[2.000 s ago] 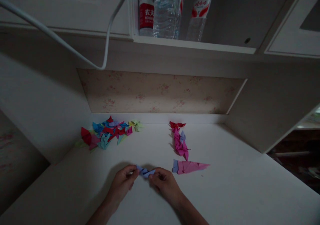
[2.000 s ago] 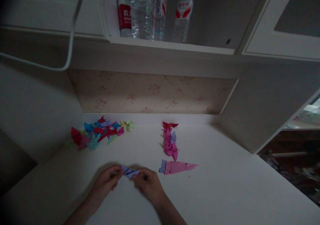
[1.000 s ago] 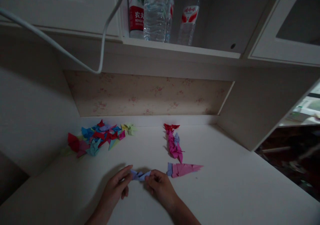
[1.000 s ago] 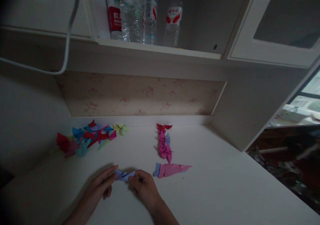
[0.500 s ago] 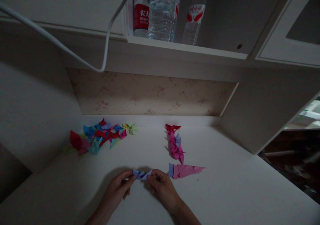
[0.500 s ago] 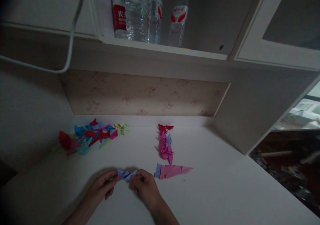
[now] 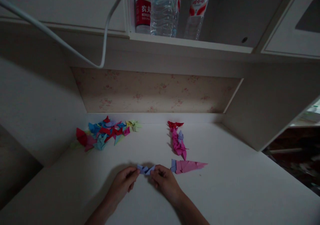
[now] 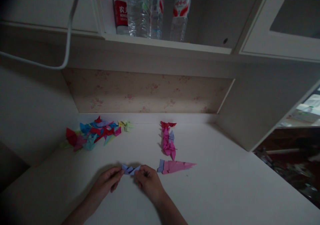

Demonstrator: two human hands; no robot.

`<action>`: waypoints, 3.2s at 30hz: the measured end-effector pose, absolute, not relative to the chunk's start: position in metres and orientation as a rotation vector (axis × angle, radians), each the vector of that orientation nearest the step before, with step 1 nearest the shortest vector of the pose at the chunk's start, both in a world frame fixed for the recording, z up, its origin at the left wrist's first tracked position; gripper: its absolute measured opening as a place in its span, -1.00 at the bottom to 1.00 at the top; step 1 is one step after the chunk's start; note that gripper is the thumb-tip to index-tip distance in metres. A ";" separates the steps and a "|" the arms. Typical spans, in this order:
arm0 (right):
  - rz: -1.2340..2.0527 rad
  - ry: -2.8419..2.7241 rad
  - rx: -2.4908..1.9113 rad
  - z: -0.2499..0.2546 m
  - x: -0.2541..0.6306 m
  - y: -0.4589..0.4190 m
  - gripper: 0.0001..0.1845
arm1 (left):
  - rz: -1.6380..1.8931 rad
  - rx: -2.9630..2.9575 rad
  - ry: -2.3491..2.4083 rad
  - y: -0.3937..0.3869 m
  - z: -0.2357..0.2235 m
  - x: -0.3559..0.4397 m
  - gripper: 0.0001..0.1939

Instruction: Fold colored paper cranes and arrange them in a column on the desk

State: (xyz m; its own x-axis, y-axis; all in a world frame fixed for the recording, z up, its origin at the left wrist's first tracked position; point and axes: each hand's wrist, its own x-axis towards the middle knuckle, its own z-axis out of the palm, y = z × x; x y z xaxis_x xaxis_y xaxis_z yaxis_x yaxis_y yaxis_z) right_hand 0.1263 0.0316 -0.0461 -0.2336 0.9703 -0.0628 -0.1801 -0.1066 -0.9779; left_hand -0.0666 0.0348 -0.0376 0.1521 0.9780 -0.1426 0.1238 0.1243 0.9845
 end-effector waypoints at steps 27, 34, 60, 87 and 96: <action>1.532 -1.061 -0.967 -0.041 0.125 0.030 -0.55 | 0.865 1.346 1.197 0.031 -0.030 -0.065 -0.55; 1.524 -0.937 -0.938 -0.043 0.128 0.029 -0.59 | 0.869 1.313 1.246 0.033 -0.032 -0.064 -0.51; 1.474 -0.998 -0.998 -0.044 0.130 0.024 -0.63 | 0.858 1.313 1.251 0.034 -0.033 -0.065 -0.61; 1.471 -0.774 -0.960 -0.036 0.135 0.023 -0.56 | 0.968 1.171 1.276 0.033 -0.034 -0.063 -0.56; 1.476 -0.758 -0.951 -0.034 0.132 0.023 -0.52 | 0.950 1.205 1.272 0.035 -0.041 -0.064 -0.56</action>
State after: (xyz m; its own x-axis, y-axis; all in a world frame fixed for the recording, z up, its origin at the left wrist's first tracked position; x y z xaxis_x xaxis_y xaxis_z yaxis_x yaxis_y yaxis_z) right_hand 0.1318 0.0228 -0.0335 -0.0047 0.9903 -0.1390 -0.4637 -0.1253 -0.8771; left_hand -0.0643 0.0351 -0.0411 0.1054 0.9788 -0.1758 0.1092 0.1643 0.9803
